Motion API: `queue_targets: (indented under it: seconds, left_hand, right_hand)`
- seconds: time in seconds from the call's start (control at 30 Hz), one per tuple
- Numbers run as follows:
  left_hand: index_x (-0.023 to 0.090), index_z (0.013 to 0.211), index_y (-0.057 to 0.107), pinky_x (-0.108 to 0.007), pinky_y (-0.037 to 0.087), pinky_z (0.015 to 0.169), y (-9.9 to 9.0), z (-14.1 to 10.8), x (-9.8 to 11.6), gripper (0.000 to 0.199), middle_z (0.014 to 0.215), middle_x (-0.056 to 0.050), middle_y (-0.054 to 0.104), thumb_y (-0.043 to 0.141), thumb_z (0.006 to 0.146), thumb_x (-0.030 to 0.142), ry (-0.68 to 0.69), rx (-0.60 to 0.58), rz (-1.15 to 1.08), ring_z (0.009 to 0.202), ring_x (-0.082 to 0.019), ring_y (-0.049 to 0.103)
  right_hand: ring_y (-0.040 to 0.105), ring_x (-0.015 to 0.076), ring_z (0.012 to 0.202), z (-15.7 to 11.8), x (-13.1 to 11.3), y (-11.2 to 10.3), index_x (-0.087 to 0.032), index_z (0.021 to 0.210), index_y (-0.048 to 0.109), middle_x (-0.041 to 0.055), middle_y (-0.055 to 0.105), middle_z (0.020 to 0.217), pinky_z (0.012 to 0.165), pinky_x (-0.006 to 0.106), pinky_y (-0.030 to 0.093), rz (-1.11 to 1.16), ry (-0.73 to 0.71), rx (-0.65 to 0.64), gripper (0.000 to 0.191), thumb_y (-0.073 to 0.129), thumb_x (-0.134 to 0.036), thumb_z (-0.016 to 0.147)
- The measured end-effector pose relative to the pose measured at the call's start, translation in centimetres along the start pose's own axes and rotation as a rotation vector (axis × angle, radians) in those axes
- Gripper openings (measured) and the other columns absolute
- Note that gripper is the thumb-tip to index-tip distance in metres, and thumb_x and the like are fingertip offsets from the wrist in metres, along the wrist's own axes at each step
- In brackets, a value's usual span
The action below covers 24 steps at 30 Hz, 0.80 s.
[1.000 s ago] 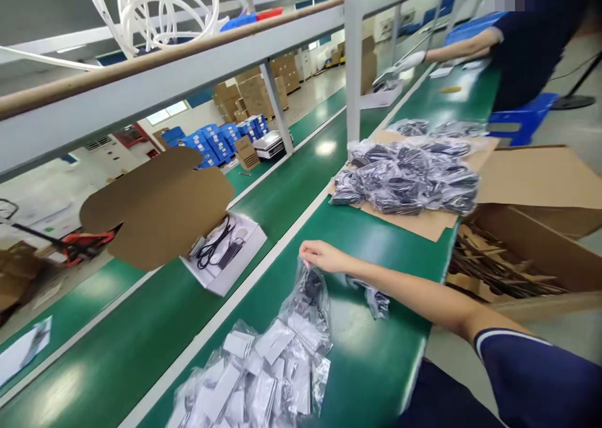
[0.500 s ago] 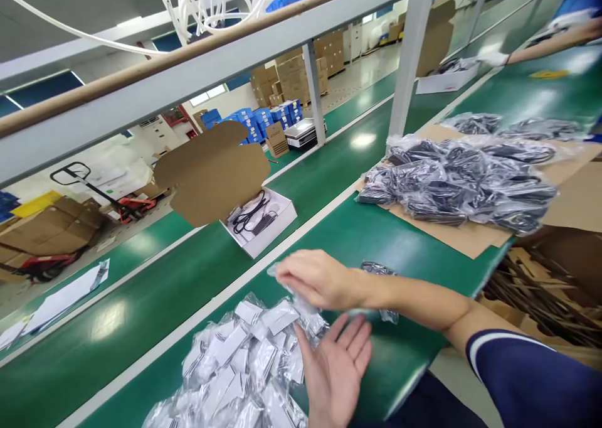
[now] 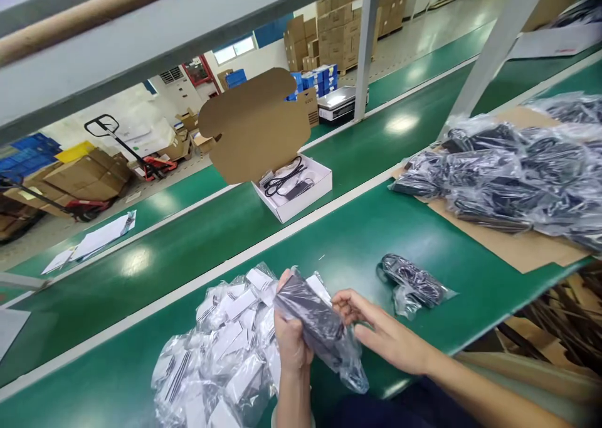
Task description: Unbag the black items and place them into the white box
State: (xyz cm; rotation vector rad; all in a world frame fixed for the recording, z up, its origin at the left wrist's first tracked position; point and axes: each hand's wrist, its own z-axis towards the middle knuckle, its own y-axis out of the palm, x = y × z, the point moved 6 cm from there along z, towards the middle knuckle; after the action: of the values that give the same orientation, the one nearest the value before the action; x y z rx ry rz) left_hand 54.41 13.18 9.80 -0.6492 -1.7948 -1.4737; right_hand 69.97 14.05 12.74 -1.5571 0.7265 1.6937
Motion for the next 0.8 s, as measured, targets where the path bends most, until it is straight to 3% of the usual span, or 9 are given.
queue_targets:
  seconds: [0.1, 0.17, 0.23, 0.33, 0.47, 0.53, 0.7, 0.8]
  left_hand:
    - [0.027, 0.134, 0.044, -0.026, 0.048, 0.086, 1.1, -0.7, 1.0, 0.085, 0.122, -0.007, 0.055, 0.086, 0.063, 0.046, 0.149, -0.064, 0.226, 0.101, -0.021, 0.057]
    - [0.026, 0.136, 0.041, -0.028, 0.044, 0.095, 1.4, -1.2, 1.1, 0.083, 0.124, -0.007, 0.054, 0.083, 0.067, 0.044, 0.164, -0.083, 0.305, 0.112, -0.024, 0.053]
    - [0.026, 0.139, 0.037, -0.032, 0.036, 0.105, 1.3, -1.6, 1.2, 0.085, 0.130, -0.009, 0.050, 0.080, 0.070, 0.048, 0.192, -0.077, 0.320, 0.125, -0.027, 0.044]
    - [0.023, 0.140, 0.039, -0.039, 0.030, 0.111, 1.4, -2.1, 0.3, 0.079, 0.138, -0.011, 0.046, 0.072, 0.076, 0.055, 0.129, -0.174, 0.306, 0.130, -0.032, 0.039]
    - [0.019, 0.129, 0.052, -0.041, 0.038, 0.105, 2.4, -2.7, -1.3, 0.062, 0.126, -0.011, 0.058, 0.070, 0.080, 0.051, -0.027, -0.377, 0.343, 0.119, -0.032, 0.050]
    - [0.020, 0.126, 0.054, -0.038, 0.040, 0.102, 2.5, -2.8, -1.4, 0.056, 0.121, -0.009, 0.061, 0.073, 0.080, 0.043, -0.028, -0.346, 0.379, 0.114, -0.030, 0.054]
    - [0.017, 0.117, 0.057, -0.035, 0.044, 0.094, 1.9, -2.9, -1.7, 0.039, 0.113, -0.009, 0.064, 0.070, 0.084, 0.034, -0.029, -0.146, 0.341, 0.104, -0.025, 0.058]
    - [0.018, 0.120, 0.054, -0.037, 0.043, 0.097, 1.3, -3.1, -2.4, 0.039, 0.115, -0.009, 0.063, 0.068, 0.086, 0.031, -0.058, -0.025, 0.222, 0.106, -0.025, 0.058]
  right_hand:
    - [0.055, 0.0225, 0.093, 0.5, -0.2, 1.1, -0.022, 0.128, 0.041, 0.0061, 0.056, 0.110, 0.080, 0.034, 0.046, -0.140, 0.085, -0.003, 0.059, 0.068, -0.028, 0.075]
    - [0.055, 0.0205, 0.081, 0.7, 0.1, 1.5, -0.021, 0.118, 0.048, 0.0032, 0.058, 0.098, 0.070, 0.031, 0.045, -0.218, 0.125, 0.019, 0.051, 0.068, -0.023, 0.071]
    - [0.055, 0.0206, 0.080, 0.9, 0.4, 1.8, -0.019, 0.111, 0.050, 0.0030, 0.058, 0.093, 0.070, 0.031, 0.046, -0.167, 0.096, 0.029, 0.041, 0.064, -0.024, 0.073]
    - [0.055, 0.0232, 0.092, 0.8, 0.7, 1.8, -0.018, 0.118, 0.047, 0.0063, 0.056, 0.105, 0.084, 0.034, 0.046, -0.065, 0.013, 0.026, 0.044, 0.059, -0.027, 0.076]
    - [0.053, 0.0250, 0.100, 0.6, 0.2, 1.6, -0.017, 0.128, 0.041, 0.0083, 0.054, 0.111, 0.092, 0.038, 0.043, -0.208, -0.034, 0.045, 0.057, 0.053, -0.020, 0.073]
    - [0.051, 0.0257, 0.103, 0.6, -0.6, 1.4, -0.017, 0.126, 0.042, 0.0089, 0.051, 0.112, 0.092, 0.039, 0.042, -0.329, -0.065, 0.085, 0.055, 0.051, -0.017, 0.072]
    - [0.053, 0.0227, 0.086, 0.8, -1.6, 0.4, -0.018, 0.100, 0.047, 0.0061, 0.052, 0.095, 0.080, 0.037, 0.044, -0.487, -0.060, 0.176, 0.022, 0.048, -0.020, 0.078]
    - [0.054, 0.0219, 0.084, 1.0, -1.2, 0.1, -0.019, 0.101, 0.045, 0.0042, 0.054, 0.092, 0.078, 0.036, 0.044, -0.478, -0.006, 0.203, 0.024, 0.048, -0.019, 0.076]
